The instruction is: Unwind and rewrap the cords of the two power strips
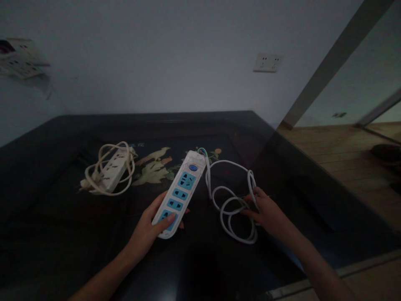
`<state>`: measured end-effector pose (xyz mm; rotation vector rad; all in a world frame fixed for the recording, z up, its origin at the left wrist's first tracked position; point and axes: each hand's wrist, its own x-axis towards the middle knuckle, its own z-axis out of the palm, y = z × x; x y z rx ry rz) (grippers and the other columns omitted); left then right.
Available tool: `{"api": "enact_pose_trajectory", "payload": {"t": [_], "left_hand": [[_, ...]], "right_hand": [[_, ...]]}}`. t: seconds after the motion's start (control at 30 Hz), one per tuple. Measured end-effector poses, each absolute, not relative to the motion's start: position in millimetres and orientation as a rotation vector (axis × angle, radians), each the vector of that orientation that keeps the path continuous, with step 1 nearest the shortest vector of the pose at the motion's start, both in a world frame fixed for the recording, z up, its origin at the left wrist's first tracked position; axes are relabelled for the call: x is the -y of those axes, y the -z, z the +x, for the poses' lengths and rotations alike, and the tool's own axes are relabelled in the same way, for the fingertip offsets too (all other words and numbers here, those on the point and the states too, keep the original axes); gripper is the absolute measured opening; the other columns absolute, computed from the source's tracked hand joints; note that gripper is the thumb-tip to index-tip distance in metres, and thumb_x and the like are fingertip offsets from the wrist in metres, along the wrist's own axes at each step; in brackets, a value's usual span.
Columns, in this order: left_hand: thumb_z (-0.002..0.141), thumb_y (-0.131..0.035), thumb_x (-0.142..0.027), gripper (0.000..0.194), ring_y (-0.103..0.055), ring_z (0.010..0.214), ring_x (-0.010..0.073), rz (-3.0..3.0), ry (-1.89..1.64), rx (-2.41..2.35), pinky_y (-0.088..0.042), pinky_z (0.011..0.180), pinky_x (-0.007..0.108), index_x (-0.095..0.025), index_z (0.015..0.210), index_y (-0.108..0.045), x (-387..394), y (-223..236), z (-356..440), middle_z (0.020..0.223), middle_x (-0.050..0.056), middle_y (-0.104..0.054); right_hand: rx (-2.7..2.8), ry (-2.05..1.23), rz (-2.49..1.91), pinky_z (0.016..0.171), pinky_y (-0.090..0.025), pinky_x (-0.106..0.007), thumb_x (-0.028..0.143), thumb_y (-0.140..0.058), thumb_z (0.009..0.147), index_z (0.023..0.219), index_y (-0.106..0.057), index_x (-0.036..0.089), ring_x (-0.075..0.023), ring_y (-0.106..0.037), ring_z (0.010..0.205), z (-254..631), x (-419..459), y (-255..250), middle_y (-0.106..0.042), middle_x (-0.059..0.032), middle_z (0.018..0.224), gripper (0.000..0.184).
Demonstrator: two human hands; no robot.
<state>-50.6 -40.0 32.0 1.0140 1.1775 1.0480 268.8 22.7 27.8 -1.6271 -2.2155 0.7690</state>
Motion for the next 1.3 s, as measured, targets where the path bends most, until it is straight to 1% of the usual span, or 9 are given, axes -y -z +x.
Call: {"api": "enact_pose_trajectory", "payload": {"t": [0.13,0.23,0.43,0.63,0.9,1.0,1.1,1.17,1.3], "left_hand": [[0.076,-0.069,-0.039,0.064,-0.068,0.067,0.0219,1.018,-1.070,-1.196,-0.052,0.061,0.031,-0.015,0.129,-0.041,38,-35,-52,0.102,0.014,-0.070],[0.076,-0.069,-0.038,0.065,-0.068,0.067,0.0219,1.031,-1.067,-1.211,-0.053,0.064,0.032,-0.014,0.130,-0.041,37,-37,-52,0.100,0.013,-0.071],[0.070,-0.073,-0.034,0.067,-0.070,0.074,0.0275,1.120,-1.000,-1.219,-0.055,0.068,0.038,-0.020,0.131,-0.048,42,-26,-54,0.104,0.011,-0.071],[0.071,-0.073,-0.032,0.066,-0.067,0.094,0.0329,1.182,-0.993,-1.170,-0.056,0.068,0.037,-0.024,0.132,-0.051,45,-20,-59,0.119,0.012,-0.065],[0.071,-0.071,-0.029,0.055,-0.061,0.108,0.0321,1.401,-0.946,-1.140,-0.049,0.091,0.042,-0.027,0.125,-0.059,43,-33,-62,0.122,0.008,-0.064],[0.070,-0.072,-0.027,0.058,-0.061,0.108,0.0319,1.462,-0.883,-1.102,-0.047,0.093,0.042,-0.028,0.126,-0.059,44,-33,-65,0.124,0.007,-0.063],[0.070,-0.070,-0.028,0.057,-0.061,0.107,0.0320,1.467,-0.817,-1.031,-0.048,0.091,0.042,-0.025,0.126,-0.058,44,-36,-67,0.121,0.008,-0.064],[0.070,-0.071,-0.029,0.058,-0.061,0.106,0.0316,1.445,-0.777,-0.928,-0.048,0.090,0.042,-0.024,0.126,-0.058,45,-37,-68,0.120,0.009,-0.065],[0.067,-0.074,-0.032,0.063,-0.059,0.108,0.0318,1.300,-0.730,-0.704,-0.047,0.090,0.043,-0.023,0.127,-0.056,48,-34,-66,0.122,0.010,-0.063]], "right_hand": [[2.064,-1.015,-1.476,0.084,-0.049,-0.035,0.031,-0.063,0.076,0.085,-0.065,0.019,-0.0236,-0.060,0.094,272,-21,-42,-0.061,-0.0075,0.100,0.015],[1.878,-1.168,-1.490,0.067,-0.050,-0.031,0.043,-0.060,0.078,0.090,-0.062,0.019,-0.0213,-0.061,0.078,270,-21,-56,-0.065,-0.0058,0.086,0.026],[1.801,-1.154,-1.427,0.053,-0.042,-0.026,0.050,-0.054,0.079,0.082,-0.060,0.018,-0.0165,-0.054,0.062,241,-32,-73,-0.059,-0.0030,0.070,0.033],[2.029,-1.191,-1.370,0.056,-0.041,-0.025,0.047,-0.051,0.082,0.081,-0.063,0.019,-0.0151,-0.053,0.062,222,-35,-90,-0.061,-0.0026,0.071,0.031],[2.266,-1.216,-1.334,0.062,-0.045,-0.025,0.045,-0.049,0.086,0.090,-0.067,0.019,-0.0182,-0.060,0.072,244,-39,-103,-0.067,-0.0038,0.081,0.032],[2.313,-1.257,-1.311,0.061,-0.046,-0.025,0.042,-0.051,0.086,0.089,-0.070,0.020,-0.0185,-0.060,0.071,249,-36,-115,-0.068,-0.0036,0.081,0.029],[2.353,-1.375,-1.261,0.055,-0.044,-0.023,0.042,-0.053,0.084,0.080,-0.071,0.021,-0.0172,-0.058,0.067,254,-34,-131,-0.068,-0.0039,0.078,0.029],[2.392,-1.551,-1.178,0.050,-0.041,-0.021,0.044,-0.054,0.085,0.083,-0.072,0.019,-0.0145,-0.054,0.062,259,-37,-137,-0.064,-0.0034,0.072,0.031],[2.521,-2.006,-0.727,0.044,-0.033,-0.017,0.044,-0.052,0.089,0.087,-0.070,0.012,-0.0078,-0.041,0.050,267,-51,-134,-0.048,0.0026,0.057,0.037]]}}
